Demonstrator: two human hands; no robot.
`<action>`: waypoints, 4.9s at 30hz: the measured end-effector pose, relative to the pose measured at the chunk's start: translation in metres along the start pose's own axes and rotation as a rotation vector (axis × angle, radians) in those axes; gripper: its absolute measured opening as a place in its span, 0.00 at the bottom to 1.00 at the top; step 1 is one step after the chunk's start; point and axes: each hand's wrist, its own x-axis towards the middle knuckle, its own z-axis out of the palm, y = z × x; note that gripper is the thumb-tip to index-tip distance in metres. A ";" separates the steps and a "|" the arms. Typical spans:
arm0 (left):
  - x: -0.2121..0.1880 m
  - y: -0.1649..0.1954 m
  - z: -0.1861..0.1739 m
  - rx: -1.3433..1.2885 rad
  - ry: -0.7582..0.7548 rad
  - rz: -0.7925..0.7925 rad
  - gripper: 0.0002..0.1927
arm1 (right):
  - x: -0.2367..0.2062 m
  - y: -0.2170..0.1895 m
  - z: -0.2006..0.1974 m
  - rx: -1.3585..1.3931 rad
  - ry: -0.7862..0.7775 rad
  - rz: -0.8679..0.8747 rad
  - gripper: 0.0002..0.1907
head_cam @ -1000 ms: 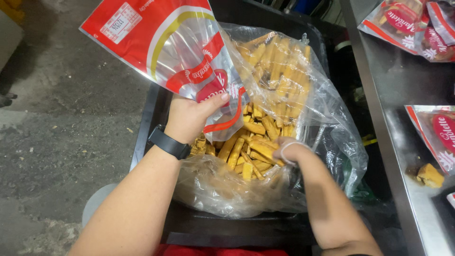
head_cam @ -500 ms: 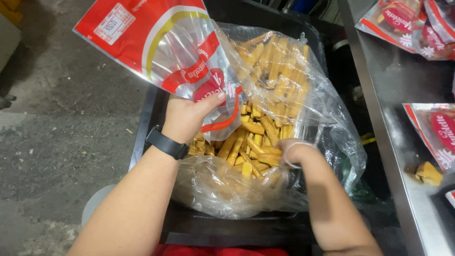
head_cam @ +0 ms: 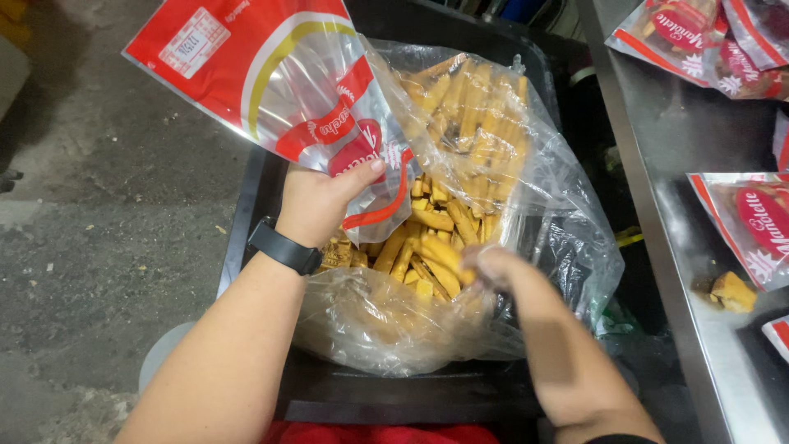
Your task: The person repeatedly scoops yellow snack sticks from a large plastic-lined bin into small branded snack bags, then seals and places each filled bag onto a stainless steel table. The process is repeated continuously throughout the clip.
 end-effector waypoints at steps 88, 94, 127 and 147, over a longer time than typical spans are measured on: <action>-0.005 -0.021 0.029 -0.776 0.258 -0.326 0.20 | -0.088 -0.043 0.060 -0.322 0.902 -0.997 0.51; -0.004 -0.025 0.024 -0.677 0.283 -0.390 0.22 | -0.097 -0.044 0.066 -0.257 0.836 -1.149 0.52; -0.017 -0.020 0.043 -0.459 -0.020 -0.373 0.19 | -0.035 -0.016 0.048 1.066 -0.140 -0.784 0.34; -0.020 -0.048 0.043 -0.627 -0.030 -0.614 0.12 | -0.067 -0.021 0.047 0.493 0.364 -1.489 0.21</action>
